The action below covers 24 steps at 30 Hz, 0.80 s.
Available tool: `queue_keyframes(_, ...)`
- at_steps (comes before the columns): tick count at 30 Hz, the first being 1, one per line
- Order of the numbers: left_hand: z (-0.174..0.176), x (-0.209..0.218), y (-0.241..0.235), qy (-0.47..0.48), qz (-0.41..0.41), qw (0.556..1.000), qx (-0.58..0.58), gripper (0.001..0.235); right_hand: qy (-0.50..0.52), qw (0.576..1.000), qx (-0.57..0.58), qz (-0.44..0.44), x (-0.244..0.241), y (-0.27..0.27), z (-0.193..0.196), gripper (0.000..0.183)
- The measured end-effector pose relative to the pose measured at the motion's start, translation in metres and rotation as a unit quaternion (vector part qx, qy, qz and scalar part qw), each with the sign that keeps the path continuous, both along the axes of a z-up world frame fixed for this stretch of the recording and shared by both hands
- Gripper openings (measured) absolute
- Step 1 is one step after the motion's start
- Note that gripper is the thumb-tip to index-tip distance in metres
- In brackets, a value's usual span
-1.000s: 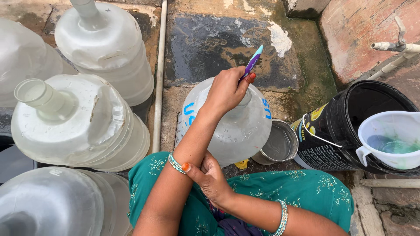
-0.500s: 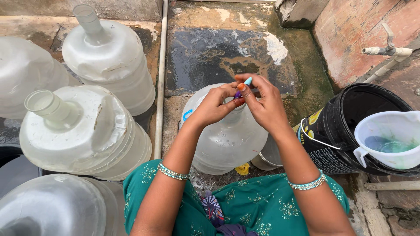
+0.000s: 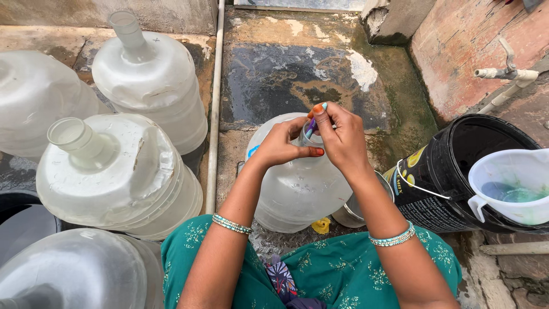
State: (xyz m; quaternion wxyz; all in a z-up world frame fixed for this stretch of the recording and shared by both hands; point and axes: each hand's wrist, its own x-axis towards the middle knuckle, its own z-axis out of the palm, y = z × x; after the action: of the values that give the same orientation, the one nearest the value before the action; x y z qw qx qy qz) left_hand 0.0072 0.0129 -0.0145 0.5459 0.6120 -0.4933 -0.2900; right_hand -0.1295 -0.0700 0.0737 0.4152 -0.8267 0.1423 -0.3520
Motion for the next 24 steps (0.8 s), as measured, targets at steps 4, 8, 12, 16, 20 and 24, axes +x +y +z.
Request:
queue_keyframes(4,0.024,-0.018,0.006,-0.107,0.117,0.98,0.121,0.076,-0.06,0.998,-0.021,-0.028,-0.016,-0.012,0.016,0.039)
queue_keyframes(8,0.034,-0.026,0.009,-0.152,0.098,0.976,0.12,0.081,-0.088,0.996,-0.004,-0.02,-0.043,-0.02,0.024,0.037)
queue_keyframes(12,0.018,-0.009,0.01,-0.146,-0.019,0.989,0.017,0.087,0.002,1.0,-0.007,-0.003,-0.016,-0.014,-0.002,0.034)
queue_keyframes(16,-0.007,0.001,0.008,-0.161,-0.044,0.977,0.132,0.104,0.048,0.998,0.038,0.002,-0.008,-0.014,0.0,0.032)
queue_keyframes(20,-0.019,0.004,0.002,-0.205,-0.017,0.969,0.137,0.093,-0.08,0.997,0.001,-0.006,-0.056,-0.018,0.031,0.029)
queue_keyframes(24,-0.018,0.003,0.001,-0.194,-0.017,0.969,0.153,0.085,-0.059,0.998,-0.036,-0.015,-0.053,-0.011,0.029,0.029)
